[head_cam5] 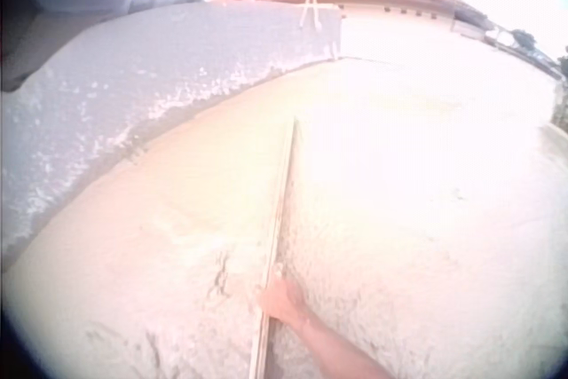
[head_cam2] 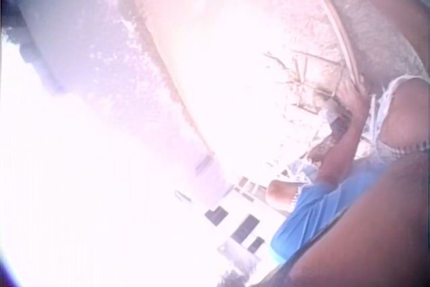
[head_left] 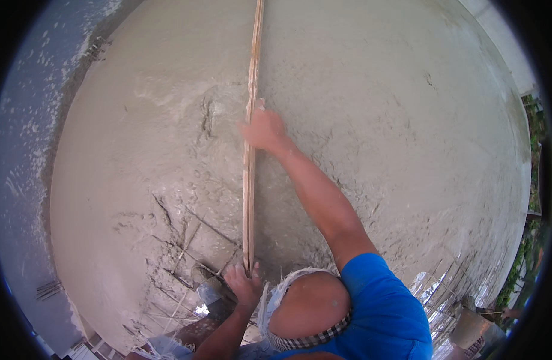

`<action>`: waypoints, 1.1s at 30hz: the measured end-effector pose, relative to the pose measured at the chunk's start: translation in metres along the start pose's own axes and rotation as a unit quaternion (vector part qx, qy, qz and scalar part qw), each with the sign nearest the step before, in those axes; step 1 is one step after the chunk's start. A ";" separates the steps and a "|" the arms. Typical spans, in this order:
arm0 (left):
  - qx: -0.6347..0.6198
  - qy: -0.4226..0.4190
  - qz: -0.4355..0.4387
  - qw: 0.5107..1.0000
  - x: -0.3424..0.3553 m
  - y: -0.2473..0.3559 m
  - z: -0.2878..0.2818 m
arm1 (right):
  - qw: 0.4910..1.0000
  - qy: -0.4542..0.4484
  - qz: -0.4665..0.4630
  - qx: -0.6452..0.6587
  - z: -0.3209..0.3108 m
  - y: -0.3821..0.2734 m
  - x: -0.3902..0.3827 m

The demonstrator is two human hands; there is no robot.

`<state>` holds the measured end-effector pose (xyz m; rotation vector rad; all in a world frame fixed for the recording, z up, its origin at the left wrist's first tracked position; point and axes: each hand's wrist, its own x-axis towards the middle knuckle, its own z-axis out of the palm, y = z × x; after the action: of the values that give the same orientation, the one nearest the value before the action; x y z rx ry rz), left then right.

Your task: The person uses a long wooden plank to level and smooth wet concrete on a circular rooftop slab. They repeatedly drag the plank across the surface to distribute the material evenly over the rebar grid while other workers pour additional concrete nearby.

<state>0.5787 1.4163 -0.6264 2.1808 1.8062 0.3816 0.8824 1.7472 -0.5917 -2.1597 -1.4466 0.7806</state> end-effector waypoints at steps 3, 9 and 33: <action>-0.025 0.001 0.022 0.999 -0.007 -0.003 0.002 | 1.000 -0.008 0.026 0.002 -0.010 0.016 -0.010; 0.012 0.002 0.133 0.991 -0.011 -0.007 0.009 | 0.987 0.027 0.159 0.009 -0.061 0.087 -0.064; -0.064 -0.102 0.323 0.939 0.016 0.018 0.027 | 0.946 0.159 0.282 0.016 -0.137 0.195 -0.142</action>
<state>0.6083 1.4280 -0.6446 2.5558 0.8946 0.3698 1.0653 1.5386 -0.5797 -2.5606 -0.6509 0.5822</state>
